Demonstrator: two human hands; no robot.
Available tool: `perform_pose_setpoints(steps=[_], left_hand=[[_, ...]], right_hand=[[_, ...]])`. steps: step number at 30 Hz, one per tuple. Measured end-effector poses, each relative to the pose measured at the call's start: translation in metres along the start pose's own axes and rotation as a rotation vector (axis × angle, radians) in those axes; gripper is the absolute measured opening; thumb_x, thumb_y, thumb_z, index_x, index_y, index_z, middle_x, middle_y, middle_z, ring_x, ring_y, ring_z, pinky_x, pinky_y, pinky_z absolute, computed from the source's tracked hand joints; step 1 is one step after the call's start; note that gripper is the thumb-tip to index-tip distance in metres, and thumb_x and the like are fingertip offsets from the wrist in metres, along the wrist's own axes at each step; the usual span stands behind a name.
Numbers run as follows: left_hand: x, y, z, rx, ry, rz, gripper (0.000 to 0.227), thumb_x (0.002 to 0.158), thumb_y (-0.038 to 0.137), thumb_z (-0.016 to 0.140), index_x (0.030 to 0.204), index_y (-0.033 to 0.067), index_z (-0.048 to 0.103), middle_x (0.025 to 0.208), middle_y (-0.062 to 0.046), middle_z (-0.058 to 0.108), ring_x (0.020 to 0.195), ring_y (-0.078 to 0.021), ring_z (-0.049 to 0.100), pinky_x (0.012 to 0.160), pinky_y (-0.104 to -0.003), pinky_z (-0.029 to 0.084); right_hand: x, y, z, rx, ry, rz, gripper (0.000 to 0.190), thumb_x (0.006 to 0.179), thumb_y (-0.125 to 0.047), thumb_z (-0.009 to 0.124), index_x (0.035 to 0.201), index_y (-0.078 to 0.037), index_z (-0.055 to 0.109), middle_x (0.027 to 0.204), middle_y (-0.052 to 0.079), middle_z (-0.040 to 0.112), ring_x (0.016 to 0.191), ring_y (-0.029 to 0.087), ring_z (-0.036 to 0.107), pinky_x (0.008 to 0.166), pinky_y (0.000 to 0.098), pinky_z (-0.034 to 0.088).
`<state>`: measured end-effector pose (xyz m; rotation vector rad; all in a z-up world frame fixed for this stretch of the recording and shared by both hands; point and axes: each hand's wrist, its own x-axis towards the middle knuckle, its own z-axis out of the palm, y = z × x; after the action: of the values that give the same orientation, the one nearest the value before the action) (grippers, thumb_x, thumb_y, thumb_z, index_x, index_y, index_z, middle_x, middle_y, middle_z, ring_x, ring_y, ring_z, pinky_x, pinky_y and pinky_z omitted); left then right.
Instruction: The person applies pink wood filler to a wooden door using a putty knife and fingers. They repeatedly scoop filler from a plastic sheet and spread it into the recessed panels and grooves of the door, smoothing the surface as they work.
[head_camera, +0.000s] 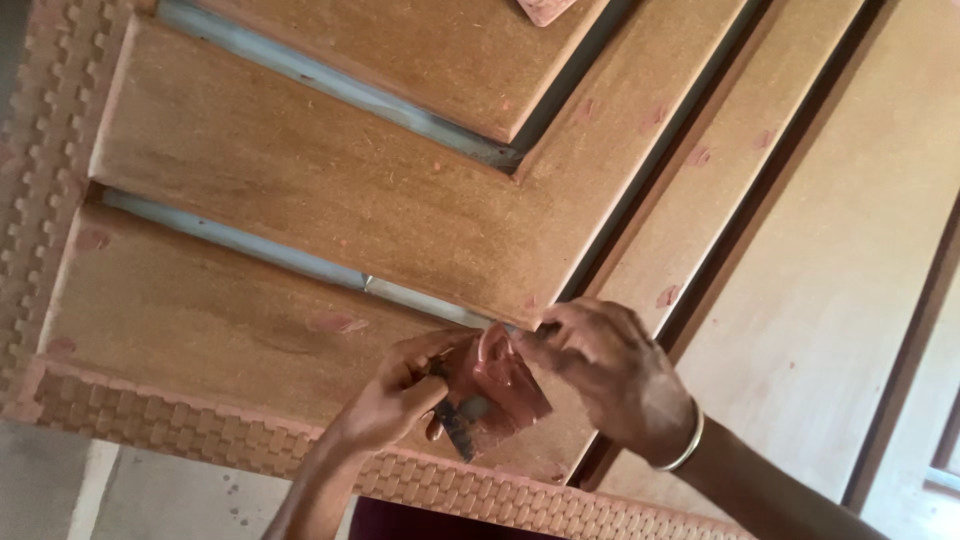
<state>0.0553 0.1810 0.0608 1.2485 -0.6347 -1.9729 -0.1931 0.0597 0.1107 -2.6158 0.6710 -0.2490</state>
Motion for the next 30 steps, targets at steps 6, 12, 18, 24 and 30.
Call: perform_pose_setpoints(steps=[6, 12, 18, 24, 30], left_hand=[[0.011, 0.048, -0.017, 0.088, -0.043, -0.052, 0.060, 0.083, -0.002, 0.049, 0.142, 0.0017, 0.061, 0.076, -0.009, 0.068, 0.050, -0.0103, 0.051, 0.044, -0.027, 0.044], [0.013, 0.069, -0.066, 0.021, 0.042, 0.062, 0.063, 0.078, -0.005, 0.046, 0.139, -0.0002, 0.061, 0.072, -0.007, 0.065, 0.049, -0.0098, 0.052, 0.042, -0.027, 0.044], [0.001, 0.077, -0.114, -0.092, 0.076, 0.097, 0.063, 0.079, -0.008, 0.043, 0.139, -0.0031, 0.062, 0.069, -0.005, 0.059, 0.049, -0.0090, 0.049, 0.042, -0.026, 0.041], [-0.013, 0.072, -0.152, -0.191, 0.099, 0.129, 0.064, 0.079, -0.011, 0.042, 0.140, -0.0038, 0.058, 0.075, -0.007, 0.065, 0.051, -0.0083, 0.049, 0.043, -0.026, 0.042], [-0.015, 0.065, -0.163, -0.270, 0.127, 0.178, 0.063, 0.081, -0.012, 0.040, 0.141, -0.0042, 0.057, 0.083, -0.009, 0.068, 0.053, -0.0083, 0.052, 0.043, -0.026, 0.044]], right_hand=[[0.039, -0.022, -0.021, -0.021, -0.123, -0.025, 0.063, 0.079, 0.004, 0.061, 0.131, -0.030, 0.067, 0.135, 0.011, 0.057, 0.133, 0.030, 0.050, 0.107, 0.0465, 0.048], [0.090, -0.012, 0.000, 0.475, 0.009, 0.247, 0.047, 0.093, 0.006, 0.056, 0.129, -0.022, 0.069, 0.147, 0.009, 0.061, 0.136, 0.027, 0.059, 0.114, 0.0394, 0.052], [0.155, -0.008, 0.037, -0.129, 0.052, 0.380, 0.045, 0.091, -0.009, 0.067, 0.136, -0.010, 0.064, 0.128, 0.016, 0.061, 0.113, 0.032, 0.062, 0.102, 0.0456, 0.046], [0.170, -0.027, 0.049, -0.469, 0.033, 0.267, 0.064, 0.082, -0.002, 0.061, 0.144, -0.020, 0.056, 0.126, 0.020, 0.057, 0.116, 0.038, 0.059, 0.101, 0.0519, 0.044], [0.156, -0.012, 0.053, -0.174, 0.093, 0.427, 0.068, 0.087, 0.010, 0.060, 0.151, -0.012, 0.053, 0.134, 0.018, 0.055, 0.118, 0.035, 0.059, 0.109, 0.0520, 0.044]])
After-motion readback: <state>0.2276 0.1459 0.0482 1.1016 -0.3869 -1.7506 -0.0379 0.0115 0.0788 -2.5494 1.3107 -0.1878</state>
